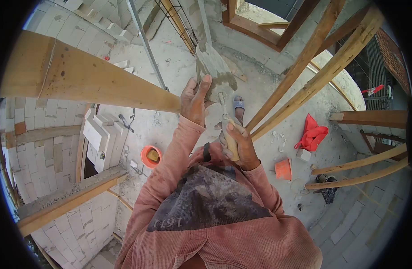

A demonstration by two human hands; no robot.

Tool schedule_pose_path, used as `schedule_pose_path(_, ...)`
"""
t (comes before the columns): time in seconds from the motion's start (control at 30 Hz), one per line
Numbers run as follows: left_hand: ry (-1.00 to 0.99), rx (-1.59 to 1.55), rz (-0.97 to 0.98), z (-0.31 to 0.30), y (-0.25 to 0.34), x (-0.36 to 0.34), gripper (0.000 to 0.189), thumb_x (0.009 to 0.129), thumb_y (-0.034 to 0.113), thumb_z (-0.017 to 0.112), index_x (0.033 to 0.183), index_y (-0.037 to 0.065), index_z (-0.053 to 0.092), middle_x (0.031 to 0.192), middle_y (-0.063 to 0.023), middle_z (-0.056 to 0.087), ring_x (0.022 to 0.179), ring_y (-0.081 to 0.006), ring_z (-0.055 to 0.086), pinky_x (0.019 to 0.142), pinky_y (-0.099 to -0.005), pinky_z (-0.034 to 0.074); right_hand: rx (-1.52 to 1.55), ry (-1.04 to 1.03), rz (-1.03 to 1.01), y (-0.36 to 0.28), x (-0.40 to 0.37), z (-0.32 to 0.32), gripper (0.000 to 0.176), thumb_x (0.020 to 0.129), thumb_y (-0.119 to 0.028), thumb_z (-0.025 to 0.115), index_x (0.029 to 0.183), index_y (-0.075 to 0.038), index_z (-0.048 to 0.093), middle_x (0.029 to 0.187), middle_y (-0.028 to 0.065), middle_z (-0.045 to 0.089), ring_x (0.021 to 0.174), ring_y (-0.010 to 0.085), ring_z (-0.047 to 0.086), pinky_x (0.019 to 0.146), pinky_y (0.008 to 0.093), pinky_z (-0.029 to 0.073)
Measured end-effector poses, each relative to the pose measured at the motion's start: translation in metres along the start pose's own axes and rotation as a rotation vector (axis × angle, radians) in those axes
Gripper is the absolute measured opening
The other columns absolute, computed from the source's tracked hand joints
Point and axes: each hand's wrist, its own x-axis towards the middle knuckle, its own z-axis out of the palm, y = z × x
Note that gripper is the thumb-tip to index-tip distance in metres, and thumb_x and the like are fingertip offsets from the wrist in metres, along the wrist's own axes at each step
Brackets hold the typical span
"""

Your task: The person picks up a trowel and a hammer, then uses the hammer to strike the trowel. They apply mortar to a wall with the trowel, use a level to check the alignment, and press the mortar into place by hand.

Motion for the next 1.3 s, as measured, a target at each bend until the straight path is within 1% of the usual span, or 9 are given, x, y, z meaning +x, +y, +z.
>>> schedule_pose_path(0.23, 0.034, -0.261, -0.064, 0.055, -0.008, 0.110, 0.039, 0.104, 0.035, 0.064, 0.131, 0.012, 0.050, 0.118, -0.0031, 0.066, 0.103, -0.0147, 0.069, 0.088, -0.0344, 0.059, -0.699, 0.131, -0.094, -0.102, 0.089, -0.034, 0.039, 0.098, -0.030, 0.073, 0.120, 0.001, 0.066, 0.083, 0.0006, 0.061, 0.061, 0.0060, 0.052, 0.054, 0.0233, 0.042)
schedule_pose_path(0.43, 0.136, -0.232, -0.091, 0.064, -0.012, 0.130, 0.045, 0.104, 0.035, 0.064, 0.138, 0.011, 0.045, 0.127, -0.0038, 0.059, 0.112, -0.0146, 0.060, 0.094, -0.0362, 0.053, -0.691, 0.154, 0.028, -0.116, 0.119, -0.050, 0.041, 0.097, -0.028, 0.074, 0.124, 0.002, 0.064, 0.091, 0.0029, 0.065, 0.068, 0.0053, 0.054, 0.058, 0.0234, 0.045)
schedule_pose_path(0.5, 0.147, -0.237, -0.130, 0.063, -0.011, 0.123, 0.057, 0.105, 0.040, 0.060, 0.150, 0.011, 0.038, 0.131, -0.0050, 0.056, 0.117, -0.0156, 0.057, 0.097, -0.0376, 0.052, -1.012, 0.161, -0.213, -0.109, 0.121, -0.051, 0.044, 0.095, -0.025, 0.076, 0.127, 0.002, 0.063, 0.093, 0.0090, 0.069, 0.071, 0.0173, 0.064, 0.064, 0.0312, 0.052)
schedule_pose_path(0.63, 0.014, -0.373, -0.329, 0.041, -0.037, 0.093, 0.062, 0.107, 0.044, 0.054, 0.153, 0.007, 0.037, 0.130, -0.0056, 0.057, 0.122, -0.0177, 0.056, 0.105, -0.0364, 0.046, -1.431, 0.208, -0.652, -0.093, 0.121, -0.051, 0.050, 0.092, -0.018, 0.075, 0.135, 0.002, 0.060, 0.101, 0.0173, 0.068, 0.084, 0.0363, 0.068, 0.074, 0.0430, 0.055)
schedule_pose_path(0.7, -0.156, -0.381, -0.410, 0.037, -0.032, 0.069, 0.059, 0.107, 0.043, 0.055, 0.149, 0.004, 0.042, 0.128, -0.0056, 0.057, 0.121, -0.0162, 0.054, 0.106, -0.0329, 0.044, -1.494, 0.289, -0.596, -0.080, 0.104, -0.046, 0.053, 0.091, -0.017, 0.074, 0.138, 0.003, 0.058, 0.100, 0.0170, 0.066, 0.085, 0.0362, 0.068, 0.074, 0.0429, 0.055)
schedule_pose_path(0.8, -0.311, -0.019, -0.187, 0.025, -0.040, 0.036, 0.054, 0.107, 0.040, 0.056, 0.143, 0.001, 0.047, 0.124, -0.0060, 0.058, 0.119, -0.0129, 0.052, 0.104, -0.0285, 0.042, -1.500, 0.301, -0.684, -0.038, 0.074, -0.042, 0.055, 0.093, -0.007, 0.068, 0.144, 0.004, 0.051, 0.105, 0.0216, 0.060, 0.088, 0.0407, 0.064, 0.076, 0.0457, 0.052)
schedule_pose_path(1.0, -0.447, 0.235, -0.157, -0.022, -0.052, -0.062, 0.043, 0.108, 0.037, 0.055, 0.133, 0.001, 0.051, 0.118, -0.0058, 0.059, 0.115, -0.0117, 0.053, 0.100, -0.0264, 0.043, -1.558, 0.459, -0.867, 0.069, 0.000, -0.026, 0.064, 0.092, -0.009, 0.071, 0.149, 0.005, 0.044, 0.112, 0.0239, 0.057, 0.094, 0.0399, 0.064, 0.077, 0.0443, 0.053)
schedule_pose_path(1.2, -0.322, -0.065, -0.073, -0.018, -0.072, -0.144, 0.038, 0.111, 0.039, 0.047, 0.124, 0.003, 0.053, 0.106, -0.0038, 0.060, 0.101, -0.0117, 0.057, 0.093, -0.0275, 0.049, -1.705, 0.419, -0.857, 0.100, -0.082, -0.002, 0.068, 0.095, -0.010, 0.067, 0.153, 0.008, 0.036, 0.120, 0.0287, 0.053, 0.102, 0.0444, 0.061, 0.084, 0.0456, 0.053)
schedule_pose_path(1.3, -0.248, -0.216, -0.086, -0.027, -0.096, -0.163, 0.038, 0.112, 0.040, 0.044, 0.121, 0.004, 0.053, 0.100, -0.0030, 0.059, 0.094, -0.0122, 0.058, 0.089, -0.0280, 0.051, -1.934, 0.171, -0.783, 0.104, -0.105, -0.008, 0.069, 0.099, -0.016, 0.062, 0.155, 0.010, 0.031, 0.129, 0.0328, 0.049, 0.116, 0.0465, 0.054, 0.096, 0.0503, 0.047)
